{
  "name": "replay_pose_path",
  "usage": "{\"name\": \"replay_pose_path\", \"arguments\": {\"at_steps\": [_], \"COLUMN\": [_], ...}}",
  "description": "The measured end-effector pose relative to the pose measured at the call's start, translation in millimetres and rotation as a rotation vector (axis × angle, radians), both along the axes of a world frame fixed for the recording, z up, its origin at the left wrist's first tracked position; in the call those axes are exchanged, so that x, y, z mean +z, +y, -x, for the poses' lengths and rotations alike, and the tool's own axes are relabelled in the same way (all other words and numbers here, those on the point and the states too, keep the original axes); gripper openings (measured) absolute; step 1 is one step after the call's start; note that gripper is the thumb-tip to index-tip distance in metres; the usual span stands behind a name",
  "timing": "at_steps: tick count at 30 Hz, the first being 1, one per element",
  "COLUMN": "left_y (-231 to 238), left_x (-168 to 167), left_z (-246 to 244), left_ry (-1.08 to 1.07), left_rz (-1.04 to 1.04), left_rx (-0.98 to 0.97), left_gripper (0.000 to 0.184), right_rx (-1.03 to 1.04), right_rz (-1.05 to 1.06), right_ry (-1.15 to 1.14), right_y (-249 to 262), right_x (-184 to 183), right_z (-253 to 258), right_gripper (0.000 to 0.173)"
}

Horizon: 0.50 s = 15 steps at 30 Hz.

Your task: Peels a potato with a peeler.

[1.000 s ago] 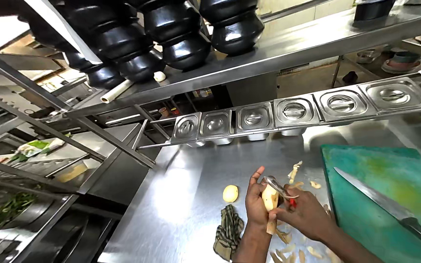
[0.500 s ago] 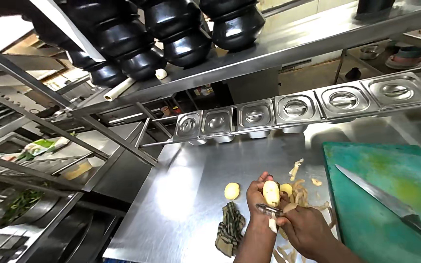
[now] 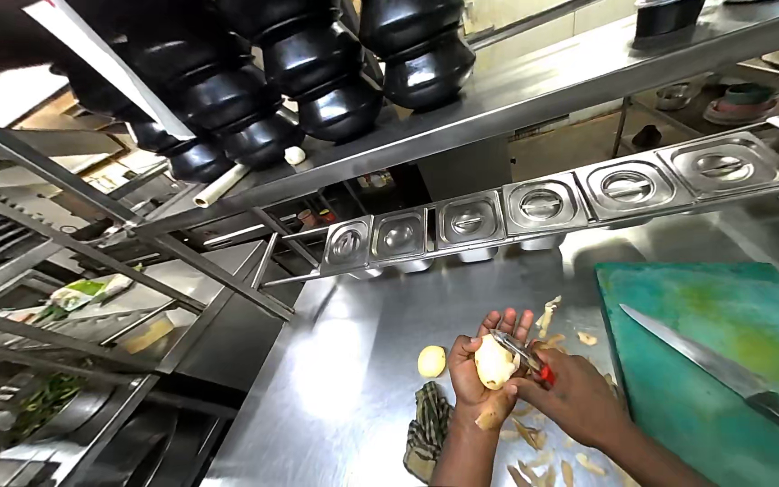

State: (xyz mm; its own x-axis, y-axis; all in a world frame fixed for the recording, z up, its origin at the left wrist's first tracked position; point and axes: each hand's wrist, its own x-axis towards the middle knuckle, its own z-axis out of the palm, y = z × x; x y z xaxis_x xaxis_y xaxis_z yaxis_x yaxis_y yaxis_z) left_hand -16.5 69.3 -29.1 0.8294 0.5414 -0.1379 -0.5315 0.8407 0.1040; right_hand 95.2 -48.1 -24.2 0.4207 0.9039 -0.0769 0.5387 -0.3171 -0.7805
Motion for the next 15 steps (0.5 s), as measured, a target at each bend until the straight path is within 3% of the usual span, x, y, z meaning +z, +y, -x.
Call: {"name": "replay_pose_path", "arguments": {"at_steps": [3, 5, 7, 10, 13, 15], "left_y": [5, 4, -2, -5, -2, -5], "left_x": [-2, -2, 2, 11, 13, 19], "left_z": [1, 0, -5, -9, -9, -9], "left_ry": [-0.055, -0.021, 0.0, 0.122, 0.277, 0.37], "left_rz": [-0.094, -0.124, -0.116, -0.008, -0.04, -0.099], "left_rx": [-0.032, 0.01, 0.072, 0.195, 0.27, 0.306], "left_gripper": [0.041, 0.031, 0.015, 0.021, 0.036, 0.035], "right_rx": [0.037, 0.041, -0.012, -0.012, -0.029, -0.059], "right_rz": [0.011, -0.033, -0.276, -0.56, -0.521, -0.435], "right_ry": [-0.119, -0.197, -0.334, -0.494, -0.388, -0.356], "right_y": [-2, -2, -1, -3, -1, 3], "right_x": [11, 8, -12, -32, -28, -21], "right_z": [1, 8, 21, 38, 30, 25], "right_gripper": [0.088, 0.089, 0.083, 0.074, 0.076, 0.077]}}
